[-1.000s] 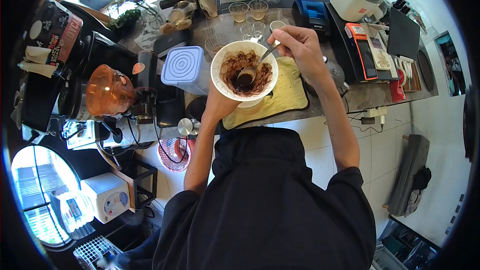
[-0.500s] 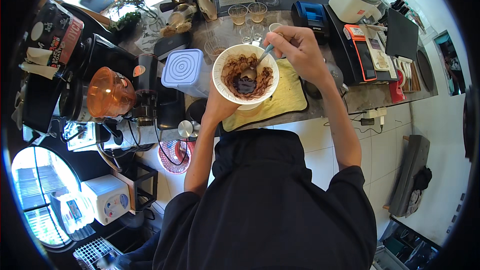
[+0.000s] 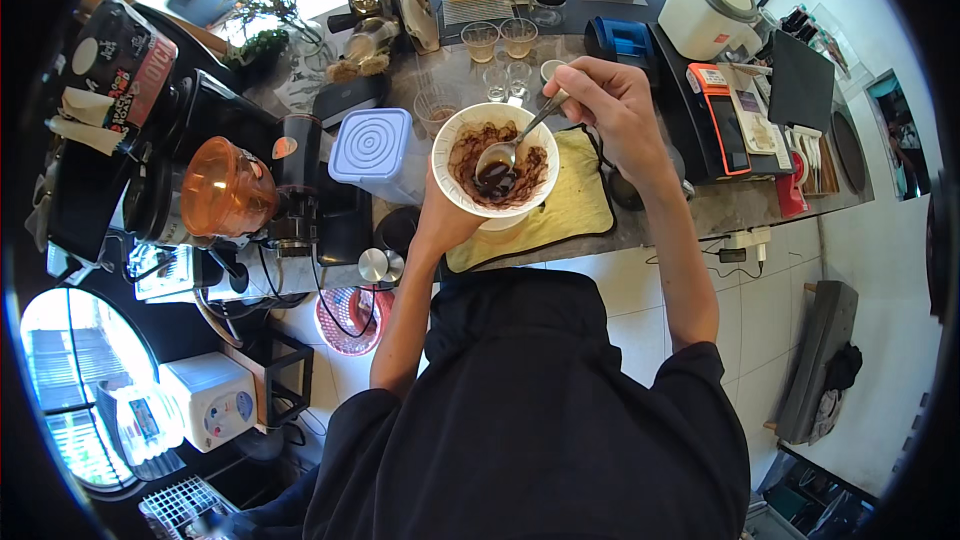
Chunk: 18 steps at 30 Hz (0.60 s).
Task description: Stirring a dark liquid mixture in a white cup using a spoon.
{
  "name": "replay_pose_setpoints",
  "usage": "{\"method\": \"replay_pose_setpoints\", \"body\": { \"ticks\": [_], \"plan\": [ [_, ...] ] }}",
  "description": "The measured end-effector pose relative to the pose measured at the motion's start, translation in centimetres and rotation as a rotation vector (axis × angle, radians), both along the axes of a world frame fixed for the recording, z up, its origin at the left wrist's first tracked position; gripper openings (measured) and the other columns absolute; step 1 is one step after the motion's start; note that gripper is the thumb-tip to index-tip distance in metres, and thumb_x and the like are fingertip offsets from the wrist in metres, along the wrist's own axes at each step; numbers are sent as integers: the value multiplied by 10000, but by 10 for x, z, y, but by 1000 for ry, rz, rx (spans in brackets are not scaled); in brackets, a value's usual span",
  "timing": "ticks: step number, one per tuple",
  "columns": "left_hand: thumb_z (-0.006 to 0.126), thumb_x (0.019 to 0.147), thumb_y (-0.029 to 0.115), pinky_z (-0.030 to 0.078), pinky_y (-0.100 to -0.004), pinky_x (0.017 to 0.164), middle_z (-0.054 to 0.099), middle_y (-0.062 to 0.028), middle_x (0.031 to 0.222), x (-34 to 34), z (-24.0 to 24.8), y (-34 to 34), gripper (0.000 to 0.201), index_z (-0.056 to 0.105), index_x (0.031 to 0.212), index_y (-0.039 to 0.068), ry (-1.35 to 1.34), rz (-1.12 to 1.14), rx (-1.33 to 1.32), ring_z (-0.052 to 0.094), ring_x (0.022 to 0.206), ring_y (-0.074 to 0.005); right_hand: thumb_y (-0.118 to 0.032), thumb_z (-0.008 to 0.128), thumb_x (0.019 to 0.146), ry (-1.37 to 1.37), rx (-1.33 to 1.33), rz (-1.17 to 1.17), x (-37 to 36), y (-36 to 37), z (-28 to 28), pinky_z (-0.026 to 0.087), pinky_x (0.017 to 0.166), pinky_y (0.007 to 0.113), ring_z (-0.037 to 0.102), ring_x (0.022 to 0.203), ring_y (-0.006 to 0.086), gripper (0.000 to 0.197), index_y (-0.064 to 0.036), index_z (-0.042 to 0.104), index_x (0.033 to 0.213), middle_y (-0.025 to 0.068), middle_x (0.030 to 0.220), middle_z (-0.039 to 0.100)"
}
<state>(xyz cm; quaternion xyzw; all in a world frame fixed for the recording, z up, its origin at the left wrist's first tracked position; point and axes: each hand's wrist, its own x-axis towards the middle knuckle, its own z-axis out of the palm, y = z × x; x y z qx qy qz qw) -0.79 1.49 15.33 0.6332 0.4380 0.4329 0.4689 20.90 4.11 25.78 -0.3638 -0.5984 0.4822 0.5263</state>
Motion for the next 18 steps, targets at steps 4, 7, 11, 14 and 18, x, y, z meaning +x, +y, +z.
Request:
{"method": "replay_pose_setpoints", "body": {
  "ticks": [4, 7, 11, 14, 18],
  "plan": [
    [934, 583, 130, 482, -354, 984, 591, -138, 1237, 2, 9, 0, 879, 456, 1306, -17, 6, -29, -23, 604, 1123, -223, -211, 609, 961, -129, 78, -15, -2, -9, 17, 337, 534, 216, 467, 595, 46, 273, 22, 711, 861, -15, 620, 542],
    [944, 570, 144, 478, -356, 990, 572, -138, 1253, -1, -6, 2, 922, 438, 1324, -18, 59, 17, 40, 595, 1136, -223, -210, 609, 959, -250, 156, -82, -5, -7, 8, 339, 526, 228, 453, 583, 53, 273, 28, 710, 874, -11, 612, 535],
    [955, 560, 162, 474, -358, 997, 550, -142, 1271, 1, -2, 0, 963, 416, 1337, -16, 96, 47, 34, 590, 1146, -231, -200, 602, 958, -331, 105, -49, 0, 2, -12, 346, 530, 239, 450, 579, 56, 266, 20, 715, 862, -15, 602, 519],
    [956, 563, 164, 472, -358, 999, 548, -145, 1273, 1, -7, 1, 971, 403, 1340, -14, 98, 48, 33, 590, 1149, -234, -189, 596, 962, -245, -4, -24, 0, 7, -27, 312, 526, 218, 436, 576, 38, 260, 18, 710, 852, -29, 602, 508],
    [952, 571, 156, 471, -358, 1002, 556, -149, 1270, 2, -4, 0, 968, 389, 1340, -13, 46, 2, -30, 589, 1151, -232, -197, 596, 967, -42, -123, -14, 5, 9, -28, 264, 509, 187, 411, 556, 10, 264, 11, 703, 844, -39, 604, 509]
  ]
}}
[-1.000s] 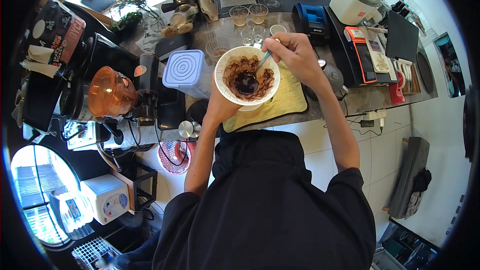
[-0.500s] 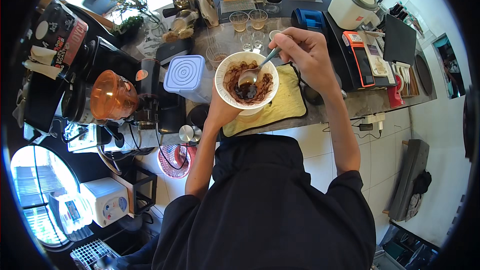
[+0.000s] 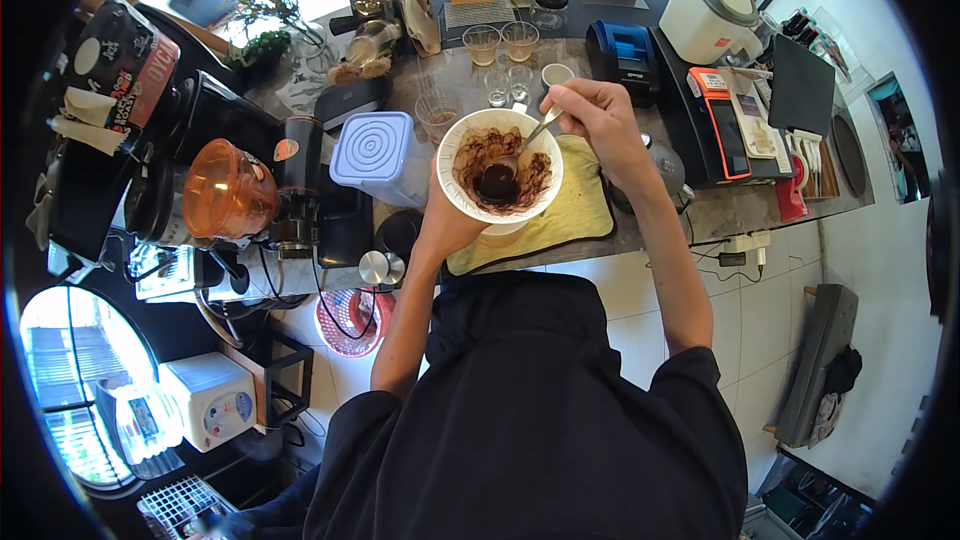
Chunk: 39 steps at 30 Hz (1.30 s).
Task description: Stirring a dark liquid mixture in a white cup using a spoon.
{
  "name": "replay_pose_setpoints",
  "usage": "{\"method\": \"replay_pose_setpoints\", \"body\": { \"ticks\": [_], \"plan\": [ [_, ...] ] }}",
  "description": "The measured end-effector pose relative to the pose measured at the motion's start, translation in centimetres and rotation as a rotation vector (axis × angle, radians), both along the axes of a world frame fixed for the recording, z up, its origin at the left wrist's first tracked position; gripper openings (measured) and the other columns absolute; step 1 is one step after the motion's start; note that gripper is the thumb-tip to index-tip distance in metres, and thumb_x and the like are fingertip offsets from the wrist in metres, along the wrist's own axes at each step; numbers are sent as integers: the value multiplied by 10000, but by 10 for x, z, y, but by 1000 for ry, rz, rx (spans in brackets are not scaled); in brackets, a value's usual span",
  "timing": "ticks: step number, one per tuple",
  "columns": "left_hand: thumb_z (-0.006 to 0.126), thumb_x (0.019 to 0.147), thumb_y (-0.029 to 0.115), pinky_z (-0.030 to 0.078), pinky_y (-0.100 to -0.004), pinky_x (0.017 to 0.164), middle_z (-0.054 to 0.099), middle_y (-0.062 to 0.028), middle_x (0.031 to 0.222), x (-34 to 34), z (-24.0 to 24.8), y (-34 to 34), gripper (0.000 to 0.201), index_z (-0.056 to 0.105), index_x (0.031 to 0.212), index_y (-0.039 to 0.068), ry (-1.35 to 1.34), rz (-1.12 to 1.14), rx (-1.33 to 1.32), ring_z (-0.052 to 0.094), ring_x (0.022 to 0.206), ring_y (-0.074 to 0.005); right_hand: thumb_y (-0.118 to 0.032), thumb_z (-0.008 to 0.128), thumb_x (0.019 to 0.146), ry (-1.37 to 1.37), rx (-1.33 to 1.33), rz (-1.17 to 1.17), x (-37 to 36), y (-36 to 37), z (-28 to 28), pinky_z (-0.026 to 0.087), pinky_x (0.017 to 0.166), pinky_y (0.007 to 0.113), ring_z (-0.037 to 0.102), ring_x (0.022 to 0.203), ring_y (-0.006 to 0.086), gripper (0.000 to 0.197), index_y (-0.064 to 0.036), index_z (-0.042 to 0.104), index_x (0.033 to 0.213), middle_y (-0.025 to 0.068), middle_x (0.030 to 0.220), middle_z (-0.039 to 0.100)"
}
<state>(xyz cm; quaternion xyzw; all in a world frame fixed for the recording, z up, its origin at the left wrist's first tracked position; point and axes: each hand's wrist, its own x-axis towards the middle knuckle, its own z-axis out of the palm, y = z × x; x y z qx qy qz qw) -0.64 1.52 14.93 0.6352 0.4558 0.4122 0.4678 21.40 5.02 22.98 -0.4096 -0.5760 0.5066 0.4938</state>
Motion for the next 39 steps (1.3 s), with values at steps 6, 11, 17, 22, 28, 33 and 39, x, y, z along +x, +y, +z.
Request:
{"method": "replay_pose_setpoints", "body": {
  "ticks": [6, 11, 17, 22, 28, 33, 39],
  "plan": [
    [944, 575, 144, 471, -361, 1001, 567, -146, 1259, -1, -1, -1, 935, 407, 1323, -18, -15, 23, 51, 590, 1150, -232, -198, 608, 956, 27, 91, 27, 2, -11, 33, 352, 554, 210, 477, 608, 32, 253, 6, 716, 853, -21, 627, 552],
    [946, 568, 143, 473, -360, 996, 568, -145, 1252, -1, 1, 1, 945, 404, 1325, -19, 32, 18, 77, 591, 1143, -235, -203, 607, 959, -165, 220, -15, -8, -18, 45, 354, 535, 223, 476, 591, 44, 264, 24, 709, 871, -10, 630, 555],
    [943, 578, 147, 473, -357, 991, 569, -143, 1242, 0, 3, 1, 919, 422, 1315, -23, 30, 22, 67, 592, 1134, -230, -213, 599, 959, -234, 148, 13, -8, -4, 7, 336, 530, 241, 441, 572, 52, 275, 12, 715, 851, -31, 604, 505],
    [935, 597, 139, 480, -355, 983, 583, -139, 1230, -3, -8, 2, 895, 426, 1315, -23, 35, 25, 57, 600, 1126, -221, -174, 611, 952, -18, 1, -2, -5, -1, -2, 287, 524, 201, 417, 573, 17, 238, 8, 712, 836, -38, 612, 510],
    [898, 632, 85, 503, -346, 952, 628, -141, 1197, 0, 7, 1, 772, 488, 1275, -32, 38, -2, 106, 630, 1071, -222, -181, 595, 976, 72, 28, -13, 2, 1, 13, 291, 521, 179, 415, 577, 6, 235, 1, 707, 880, -42, 648, 531],
    [880, 655, 79, 484, -349, 983, 628, -142, 1208, -3, -4, -1, 761, 487, 1298, -30, -60, -13, 122, 612, 1106, -218, -213, 610, 957, -133, 204, -17, -4, -5, 19, 344, 549, 209, 466, 593, 34, 268, 5, 715, 842, -33, 604, 520],
    [907, 611, 96, 466, -360, 1003, 554, -143, 1288, -7, -14, -1, 891, 408, 1342, -3, 29, 15, 93, 579, 1157, -228, -187, 598, 956, -206, 156, -19, -12, -11, 6, 317, 516, 235, 436, 571, 33, 267, 26, 705, 835, -32, 580, 482]
  ]
}}
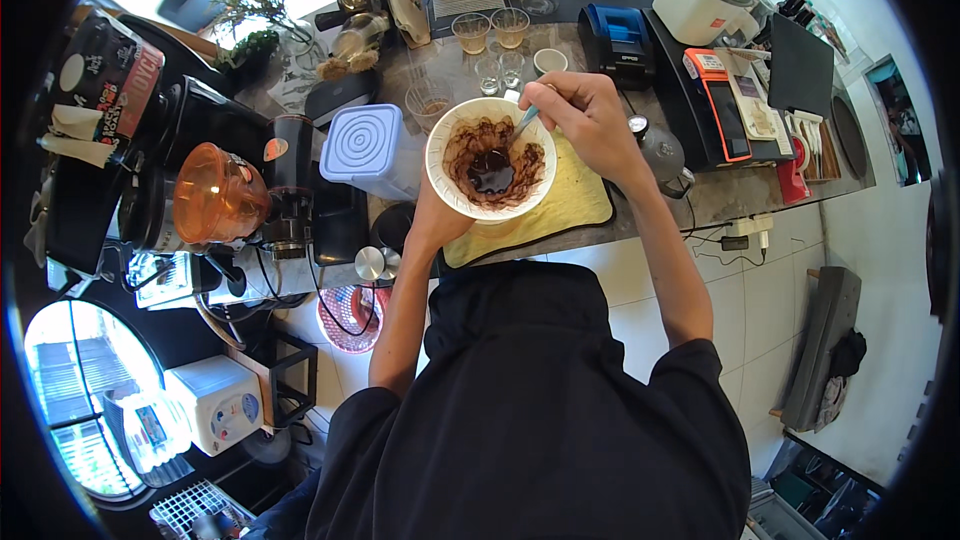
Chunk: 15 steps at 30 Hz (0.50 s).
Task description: Stirring a dark liquid mixture in a white cup using a spoon.
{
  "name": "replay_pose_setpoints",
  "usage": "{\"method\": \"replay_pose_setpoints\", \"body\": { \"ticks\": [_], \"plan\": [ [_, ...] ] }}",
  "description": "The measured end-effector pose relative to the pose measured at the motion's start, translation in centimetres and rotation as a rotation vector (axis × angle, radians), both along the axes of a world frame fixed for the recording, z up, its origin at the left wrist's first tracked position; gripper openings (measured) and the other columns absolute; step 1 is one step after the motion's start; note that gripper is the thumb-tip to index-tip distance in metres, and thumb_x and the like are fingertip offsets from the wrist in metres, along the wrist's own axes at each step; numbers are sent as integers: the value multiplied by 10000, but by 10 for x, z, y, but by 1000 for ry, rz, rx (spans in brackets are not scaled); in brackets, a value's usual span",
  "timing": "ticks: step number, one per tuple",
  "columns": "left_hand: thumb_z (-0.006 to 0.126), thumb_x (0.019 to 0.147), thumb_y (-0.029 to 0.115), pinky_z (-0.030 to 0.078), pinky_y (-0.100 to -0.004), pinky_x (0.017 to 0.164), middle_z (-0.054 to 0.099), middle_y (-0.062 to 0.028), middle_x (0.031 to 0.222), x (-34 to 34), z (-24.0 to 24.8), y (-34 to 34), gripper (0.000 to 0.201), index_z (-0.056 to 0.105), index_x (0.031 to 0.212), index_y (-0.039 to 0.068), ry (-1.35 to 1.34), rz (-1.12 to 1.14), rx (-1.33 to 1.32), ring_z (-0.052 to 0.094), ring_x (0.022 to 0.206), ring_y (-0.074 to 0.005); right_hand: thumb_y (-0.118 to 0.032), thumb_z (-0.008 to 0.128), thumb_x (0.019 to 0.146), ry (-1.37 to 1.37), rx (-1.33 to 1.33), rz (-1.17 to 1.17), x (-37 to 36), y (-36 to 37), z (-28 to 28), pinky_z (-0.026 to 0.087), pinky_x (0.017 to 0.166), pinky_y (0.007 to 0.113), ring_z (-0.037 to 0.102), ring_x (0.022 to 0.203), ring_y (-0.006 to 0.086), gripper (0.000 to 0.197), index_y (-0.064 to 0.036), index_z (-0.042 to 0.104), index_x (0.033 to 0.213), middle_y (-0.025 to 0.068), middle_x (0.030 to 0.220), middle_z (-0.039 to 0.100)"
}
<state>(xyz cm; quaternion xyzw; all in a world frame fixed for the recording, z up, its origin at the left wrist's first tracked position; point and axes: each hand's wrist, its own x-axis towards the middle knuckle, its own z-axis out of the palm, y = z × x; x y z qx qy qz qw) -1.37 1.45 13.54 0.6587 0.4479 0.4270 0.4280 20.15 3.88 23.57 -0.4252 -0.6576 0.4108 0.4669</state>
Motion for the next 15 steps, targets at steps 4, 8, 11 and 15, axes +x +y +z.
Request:
{"method": "replay_pose_setpoints", "body": {
  "ticks": [4, 8, 11, 15],
  "plan": [
    [928, 584, 115, 458, -357, 1010, 534, -147, 1294, 2, 4, 1, 966, 361, 1356, -2, 47, -12, 24, 569, 1172, -231, -174, 596, 951, 158, -110, -33, 4, 3, -13, 338, 540, 211, 456, 581, 33, 265, 20, 714, 815, -31, 600, 525],
    [940, 577, 135, 454, -350, 1020, 532, -158, 1291, 2, 6, -2, 1023, 319, 1377, -12, -1, -10, -35, 564, 1180, -230, -191, 597, 965, 257, -105, -40, 5, 1, 0, 281, 525, 183, 426, 572, 15, 262, -2, 709, 822, -41, 609, 509],
    [940, 573, 132, 455, -353, 1021, 538, -155, 1285, 3, 7, -2, 1017, 330, 1375, -8, 0, 25, -44, 567, 1176, -230, -186, 607, 951, 203, -25, -24, 7, -1, 17, 352, 548, 208, 472, 588, 32, 253, 15, 717, 844, -24, 614, 554],
    [935, 580, 116, 451, -353, 1028, 540, -155, 1292, 3, 12, -1, 1018, 322, 1383, -10, 1, -18, -38, 566, 1183, -229, -183, 617, 945, 73, 59, -26, 5, -2, 24, 348, 534, 224, 460, 582, 38, 239, 14, 715, 853, -19, 604, 540]
  ]
}}
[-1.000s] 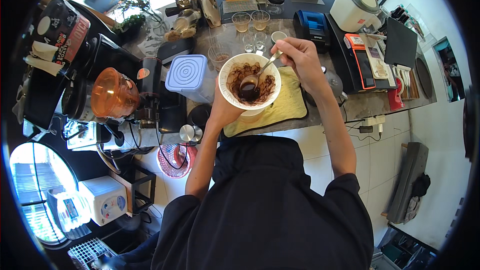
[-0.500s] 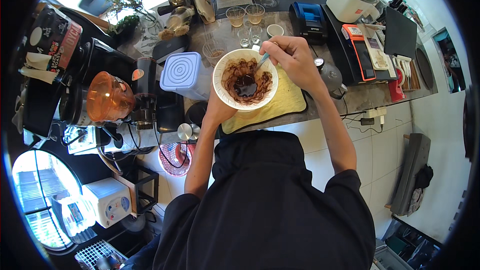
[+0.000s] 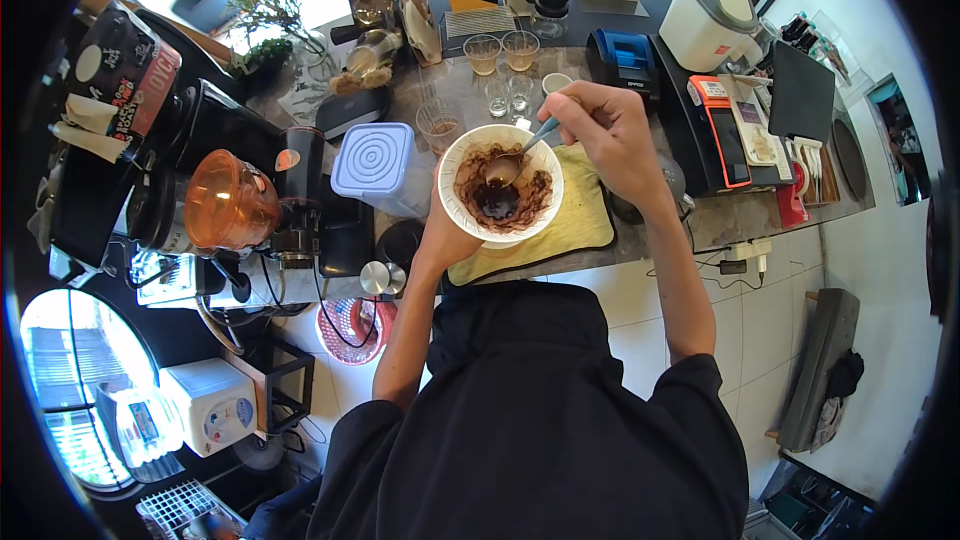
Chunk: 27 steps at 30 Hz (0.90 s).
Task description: Stirring a dark liquid mixture in a white cup using a spoon.
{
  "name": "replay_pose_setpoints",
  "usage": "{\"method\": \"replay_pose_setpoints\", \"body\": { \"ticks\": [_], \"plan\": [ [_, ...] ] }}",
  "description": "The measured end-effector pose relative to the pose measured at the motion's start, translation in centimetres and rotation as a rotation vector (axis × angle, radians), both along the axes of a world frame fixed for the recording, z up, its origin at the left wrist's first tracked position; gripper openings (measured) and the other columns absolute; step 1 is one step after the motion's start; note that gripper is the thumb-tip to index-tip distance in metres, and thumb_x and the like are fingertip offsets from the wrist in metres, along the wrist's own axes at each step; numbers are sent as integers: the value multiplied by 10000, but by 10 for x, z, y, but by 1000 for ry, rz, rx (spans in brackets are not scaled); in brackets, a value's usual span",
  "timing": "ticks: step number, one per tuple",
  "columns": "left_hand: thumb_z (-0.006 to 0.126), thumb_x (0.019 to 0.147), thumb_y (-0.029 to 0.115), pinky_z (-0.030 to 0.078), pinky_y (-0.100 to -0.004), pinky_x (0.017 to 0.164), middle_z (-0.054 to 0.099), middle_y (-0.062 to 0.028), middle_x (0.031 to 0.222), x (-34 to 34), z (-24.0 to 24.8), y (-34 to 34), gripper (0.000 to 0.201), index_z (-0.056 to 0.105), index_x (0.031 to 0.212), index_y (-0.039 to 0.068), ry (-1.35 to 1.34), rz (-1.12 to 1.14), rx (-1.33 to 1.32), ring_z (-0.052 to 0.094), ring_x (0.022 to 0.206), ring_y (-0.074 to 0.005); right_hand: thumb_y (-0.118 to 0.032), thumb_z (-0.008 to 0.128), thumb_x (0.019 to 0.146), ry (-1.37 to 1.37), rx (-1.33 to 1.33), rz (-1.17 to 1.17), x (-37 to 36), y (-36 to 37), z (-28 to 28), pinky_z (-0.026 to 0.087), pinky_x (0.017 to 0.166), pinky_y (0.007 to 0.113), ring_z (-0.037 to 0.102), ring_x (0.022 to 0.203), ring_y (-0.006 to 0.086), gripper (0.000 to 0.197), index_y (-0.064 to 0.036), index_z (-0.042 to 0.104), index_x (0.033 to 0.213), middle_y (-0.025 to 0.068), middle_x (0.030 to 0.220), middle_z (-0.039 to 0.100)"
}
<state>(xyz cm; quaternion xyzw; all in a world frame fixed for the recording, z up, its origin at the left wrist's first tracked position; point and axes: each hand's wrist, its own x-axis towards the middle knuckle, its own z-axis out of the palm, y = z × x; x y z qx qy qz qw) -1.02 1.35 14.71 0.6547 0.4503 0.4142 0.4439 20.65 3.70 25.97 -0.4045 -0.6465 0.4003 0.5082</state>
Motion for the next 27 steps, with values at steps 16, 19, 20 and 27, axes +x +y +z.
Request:
{"method": "replay_pose_setpoints", "body": {
  "ticks": [16, 19, 20, 27],
  "plan": [
    [914, 592, 80, 446, -342, 1043, 551, -144, 1293, 6, 10, 0, 999, 320, 1387, -25, -94, -51, -69, 588, 1175, -213, -171, 594, 969, 184, -192, 48, 5, 2, -18, 291, 527, 201, 420, 572, 21, 256, 10, 698, 821, -41, 611, 512],
    [916, 591, 82, 431, -356, 1062, 546, -146, 1298, 6, 10, 2, 1011, 312, 1396, -24, -60, -59, -59, 579, 1189, -224, -186, 600, 967, 100, -83, 50, 2, -1, -4, 316, 533, 210, 442, 584, 33, 263, 15, 703, 832, -30, 614, 521],
    [917, 590, 84, 424, -362, 1070, 542, -148, 1302, 5, 12, 2, 1019, 307, 1400, -25, -30, -63, -52, 574, 1197, -230, -204, 605, 964, 28, -16, 39, 0, -2, -1, 334, 538, 221, 451, 589, 43, 274, 17, 707, 837, -21, 605, 521],
    [929, 578, 101, 424, -357, 1068, 528, -149, 1315, 4, 7, 5, 1057, 287, 1408, -27, -78, -57, -65, 560, 1216, -230, -205, 608, 954, -181, -37, 57, 2, 7, -15, 346, 532, 241, 440, 580, 48, 255, 4, 712, 852, -33, 600, 512]
  ]
}}
